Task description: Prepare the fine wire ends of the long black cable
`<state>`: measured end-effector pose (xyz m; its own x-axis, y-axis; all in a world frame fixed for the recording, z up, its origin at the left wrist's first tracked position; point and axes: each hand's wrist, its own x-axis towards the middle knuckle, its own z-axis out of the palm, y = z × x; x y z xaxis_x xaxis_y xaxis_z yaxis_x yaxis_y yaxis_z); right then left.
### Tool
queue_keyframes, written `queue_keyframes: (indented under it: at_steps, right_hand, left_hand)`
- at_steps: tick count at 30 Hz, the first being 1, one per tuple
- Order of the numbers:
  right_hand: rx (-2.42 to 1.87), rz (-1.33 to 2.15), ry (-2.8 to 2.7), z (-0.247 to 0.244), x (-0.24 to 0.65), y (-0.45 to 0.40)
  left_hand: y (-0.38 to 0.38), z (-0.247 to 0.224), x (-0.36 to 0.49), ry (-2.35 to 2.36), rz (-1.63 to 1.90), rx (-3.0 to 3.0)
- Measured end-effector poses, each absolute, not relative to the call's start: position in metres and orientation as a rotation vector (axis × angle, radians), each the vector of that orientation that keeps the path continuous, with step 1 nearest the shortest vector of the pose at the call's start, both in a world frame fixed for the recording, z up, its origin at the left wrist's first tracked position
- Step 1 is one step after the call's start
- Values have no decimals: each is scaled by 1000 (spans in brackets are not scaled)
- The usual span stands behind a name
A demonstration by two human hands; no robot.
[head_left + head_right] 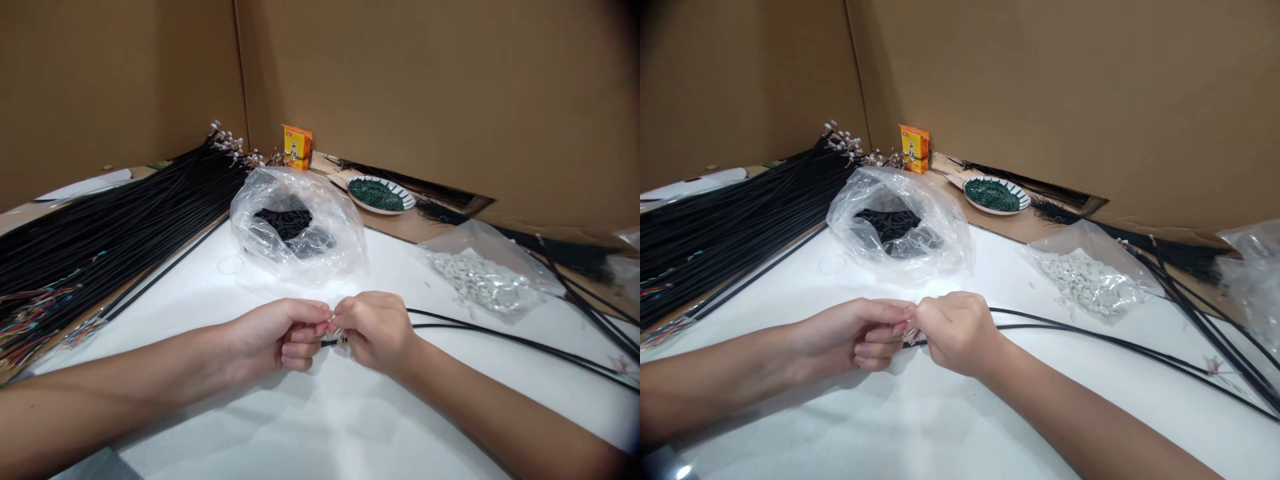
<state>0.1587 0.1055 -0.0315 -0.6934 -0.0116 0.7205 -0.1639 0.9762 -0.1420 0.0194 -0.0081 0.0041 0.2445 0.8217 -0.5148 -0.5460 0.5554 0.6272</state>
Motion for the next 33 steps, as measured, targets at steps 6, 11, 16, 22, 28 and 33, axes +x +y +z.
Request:
queue_keyframes:
  at_steps: [6, 11, 16, 22, 28, 33]
  right_hand:
    - [211, 297, -2346, -30, 157, 108]
    - [242, 279, -2364, -33, 158, 109]
    - [285, 266, -2349, -30, 159, 106]
    - [258, 251, -2341, -29, 159, 103]
    - [144, 327, -2333, -36, 160, 110]
    - [47, 411, -2266, -37, 160, 110]
  left_hand:
    - [-10, 5, 21, 943, 967, 337]
    - [-10, 6, 24, 956, 973, 253]
    - [-10, 6, 23, 921, 977, 232]
    - [-11, 6, 19, 916, 973, 297]
    - [-7, 8, 16, 928, 983, 383]
    - [-8, 11, 14, 917, 1016, 494]
